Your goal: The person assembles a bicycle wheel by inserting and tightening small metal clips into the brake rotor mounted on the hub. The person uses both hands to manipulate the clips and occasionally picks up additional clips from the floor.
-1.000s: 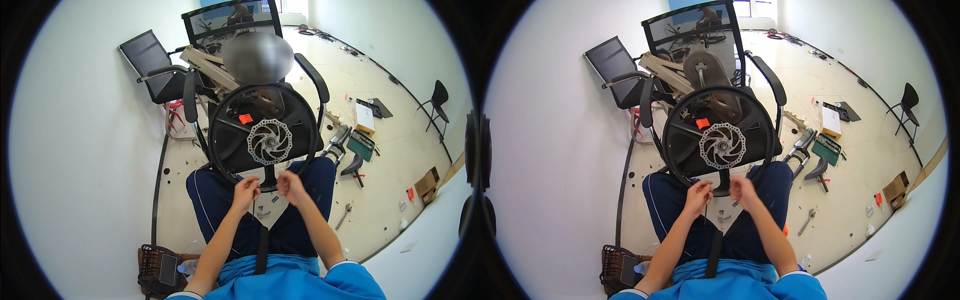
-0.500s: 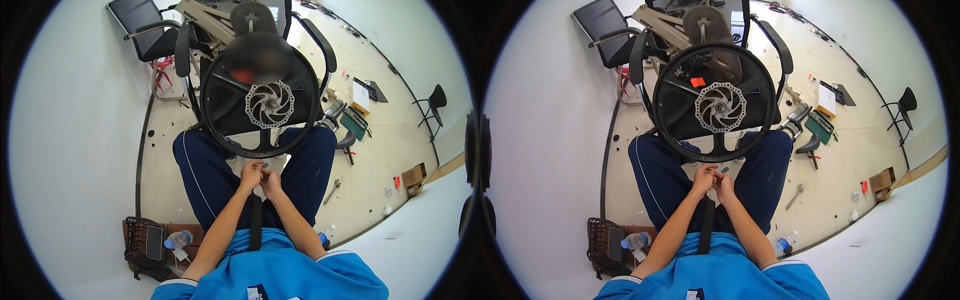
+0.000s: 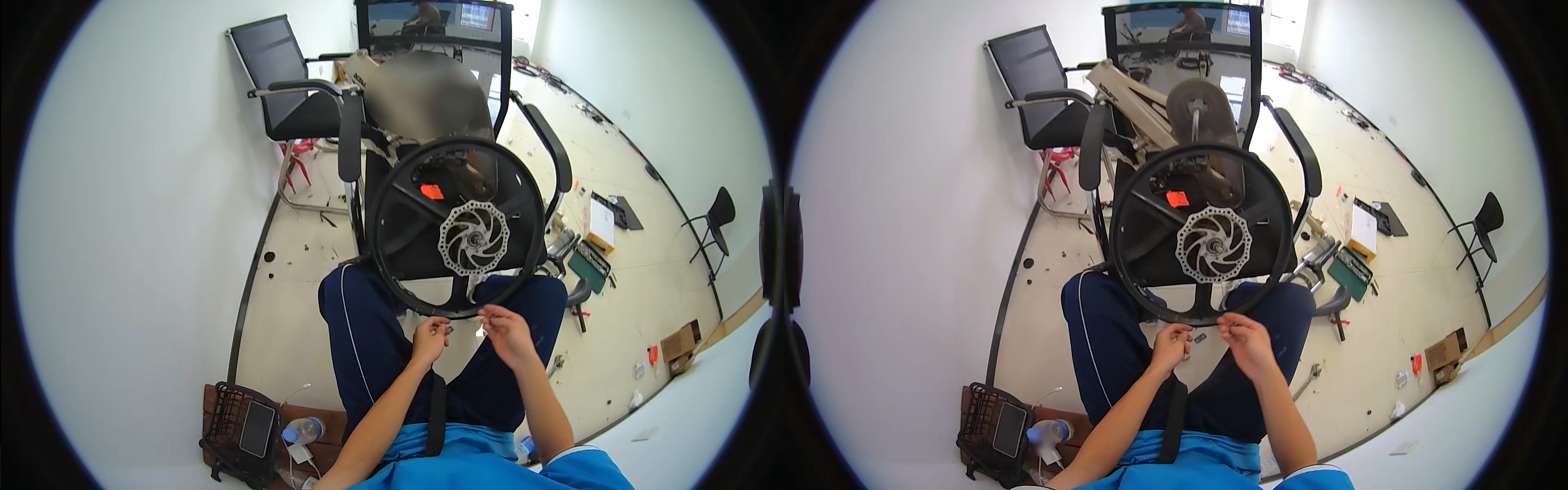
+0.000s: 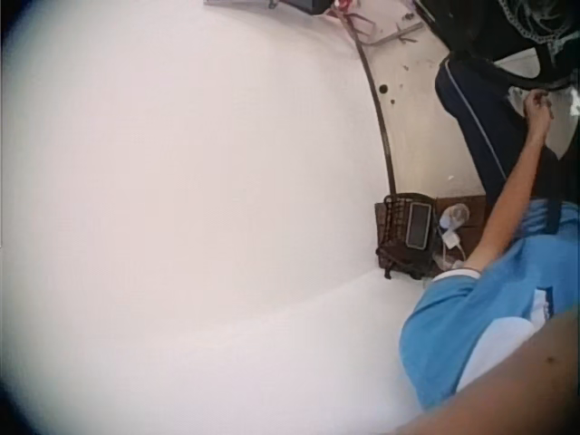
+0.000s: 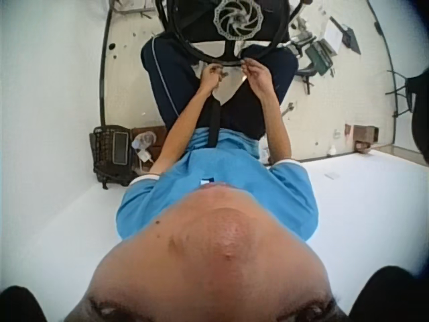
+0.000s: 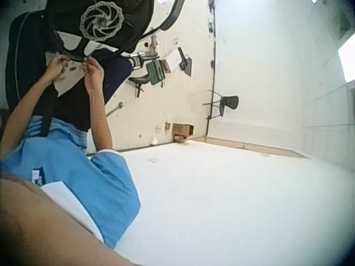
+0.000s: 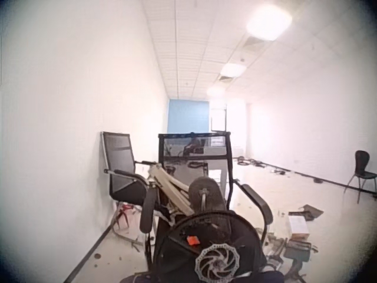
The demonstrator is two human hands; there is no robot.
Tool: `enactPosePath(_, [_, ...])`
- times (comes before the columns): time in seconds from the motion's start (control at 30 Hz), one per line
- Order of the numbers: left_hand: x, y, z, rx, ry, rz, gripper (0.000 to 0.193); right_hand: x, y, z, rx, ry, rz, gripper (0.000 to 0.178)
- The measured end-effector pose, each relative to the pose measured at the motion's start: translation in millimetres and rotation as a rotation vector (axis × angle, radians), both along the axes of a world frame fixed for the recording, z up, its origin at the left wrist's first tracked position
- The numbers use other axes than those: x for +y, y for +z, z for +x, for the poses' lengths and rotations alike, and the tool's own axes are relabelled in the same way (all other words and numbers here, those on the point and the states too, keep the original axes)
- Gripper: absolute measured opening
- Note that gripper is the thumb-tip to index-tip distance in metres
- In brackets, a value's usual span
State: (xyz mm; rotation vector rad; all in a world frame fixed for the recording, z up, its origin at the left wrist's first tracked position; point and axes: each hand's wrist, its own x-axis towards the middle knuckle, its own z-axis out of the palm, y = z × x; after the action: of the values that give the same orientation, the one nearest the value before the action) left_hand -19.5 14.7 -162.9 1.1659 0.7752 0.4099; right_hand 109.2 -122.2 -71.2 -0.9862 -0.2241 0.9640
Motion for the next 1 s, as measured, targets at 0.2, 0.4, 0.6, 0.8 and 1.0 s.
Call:
enactPosePath(0.2, [0, 3, 1, -0.004, 0.000, 0.027, 0.017, 38, 51, 94, -0.298, -0.100, -0.060, 0.034])
enactPosePath(0.4, [2, 6, 0, 0.002, 0.004, 0.036, 0.017, 91, 44, 160, -0.330, -0.128, -0.160, 0.034])
enactPosePath(0.6, [3, 1, 3, -0.073, -0.049, -0.103, 0.027, 125, -6, 169, -0.207, -0.259, -0.238, 0.024])
enactPosePath(0.8, [38, 69, 50, -0.304, -0.166, -0.179, 0.049, 129, -12, 129, -0.280, -0.386, -0.229, 0.023])
enactPosePath(1.0, [51, 76, 37, -0.256, -0.158, -0.172, 0.042, 116, 6, 126, -0.050, -0.397, -0.145, 0.017])
